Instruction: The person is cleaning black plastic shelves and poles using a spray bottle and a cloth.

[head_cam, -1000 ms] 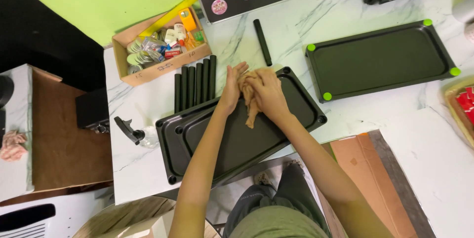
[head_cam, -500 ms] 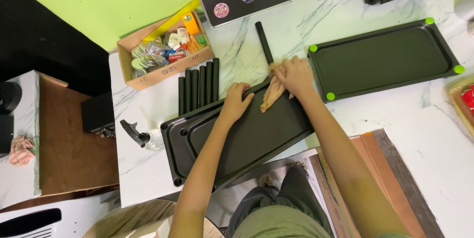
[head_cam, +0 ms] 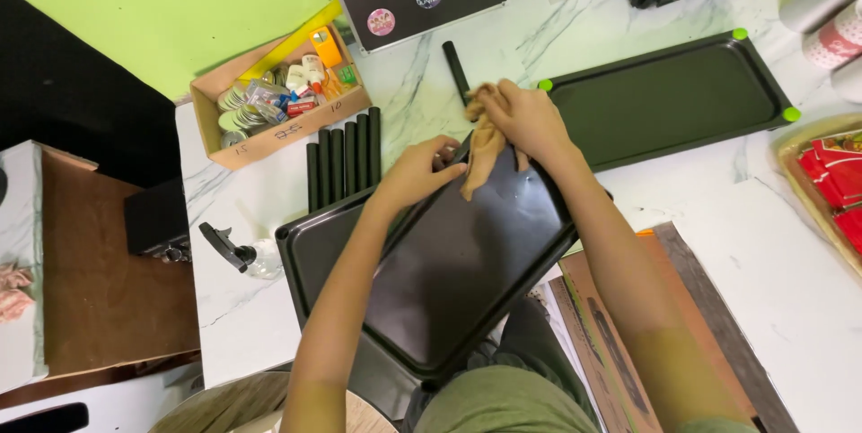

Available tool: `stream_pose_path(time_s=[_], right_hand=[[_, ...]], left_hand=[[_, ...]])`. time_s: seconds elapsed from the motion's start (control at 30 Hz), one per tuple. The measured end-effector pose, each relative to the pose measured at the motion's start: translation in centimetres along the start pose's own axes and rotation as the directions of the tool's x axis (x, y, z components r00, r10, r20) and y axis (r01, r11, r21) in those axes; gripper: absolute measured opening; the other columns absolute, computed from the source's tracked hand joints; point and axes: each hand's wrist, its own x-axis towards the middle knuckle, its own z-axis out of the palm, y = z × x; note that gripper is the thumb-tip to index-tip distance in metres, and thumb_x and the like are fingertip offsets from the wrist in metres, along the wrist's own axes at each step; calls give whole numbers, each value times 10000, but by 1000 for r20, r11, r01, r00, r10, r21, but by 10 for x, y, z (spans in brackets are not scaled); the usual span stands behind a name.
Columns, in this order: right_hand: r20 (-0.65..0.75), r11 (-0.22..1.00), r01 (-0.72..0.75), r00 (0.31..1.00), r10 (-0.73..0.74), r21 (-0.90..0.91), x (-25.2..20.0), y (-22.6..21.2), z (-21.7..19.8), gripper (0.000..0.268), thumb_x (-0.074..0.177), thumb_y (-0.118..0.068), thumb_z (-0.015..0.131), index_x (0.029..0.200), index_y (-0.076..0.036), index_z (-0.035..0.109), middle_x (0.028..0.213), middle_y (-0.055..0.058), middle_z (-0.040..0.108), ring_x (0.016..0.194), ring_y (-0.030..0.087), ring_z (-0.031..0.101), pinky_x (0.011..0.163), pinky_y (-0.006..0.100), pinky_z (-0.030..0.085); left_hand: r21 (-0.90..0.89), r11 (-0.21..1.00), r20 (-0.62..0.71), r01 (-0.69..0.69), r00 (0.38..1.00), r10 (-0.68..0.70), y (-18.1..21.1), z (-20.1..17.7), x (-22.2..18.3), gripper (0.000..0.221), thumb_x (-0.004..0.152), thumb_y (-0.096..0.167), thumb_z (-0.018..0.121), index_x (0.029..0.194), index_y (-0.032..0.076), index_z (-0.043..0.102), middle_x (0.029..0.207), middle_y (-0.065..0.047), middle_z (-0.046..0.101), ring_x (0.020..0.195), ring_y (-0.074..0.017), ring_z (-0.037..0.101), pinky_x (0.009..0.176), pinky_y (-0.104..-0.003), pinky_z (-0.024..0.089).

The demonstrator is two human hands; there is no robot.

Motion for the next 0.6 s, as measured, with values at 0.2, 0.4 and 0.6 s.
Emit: stream_pose_path(time_s=[0.2, 0.4, 0.6], right_hand=[[-105, 926, 336, 941, -322, 173, -29, -96, -70, 297, 1035, -289, 621, 928, -15, 582, 750, 200, 647, 684, 397, 647, 604, 447, 499], [-220, 779, 613, 785, -580, 134, -42, -139, -116, 273, 1080, -209, 668, 987, 22, 557, 831, 170, 572, 712, 357, 584, 633, 402, 472], [-175, 690, 702, 667, -724, -179, -76, -168, -147, 338, 990, -350, 760, 977, -35, 639, 853, 105, 569, 773, 303, 594, 652, 408, 461]], left_hand=[[-249, 930, -47, -272, 962, 268, 24, -10, -16, 497, 953, 237, 724, 1359, -6, 572, 1161, -151, 725, 1055, -233, 690, 943, -362, 520], [-310, 885, -279, -348, 923, 265, 85, -42, -71, 418, 1032, 184, 650, 1393, -5, 557, 1152, -69, 726, 1048, -100, 636, 956, -303, 521], [-222, 959, -526, -178, 850, 36, 96, -35, -128, 286, 1003, 189, 701, 1224, 9, 678, 821, -26, 693, 755, -60, 584, 723, -258, 523]])
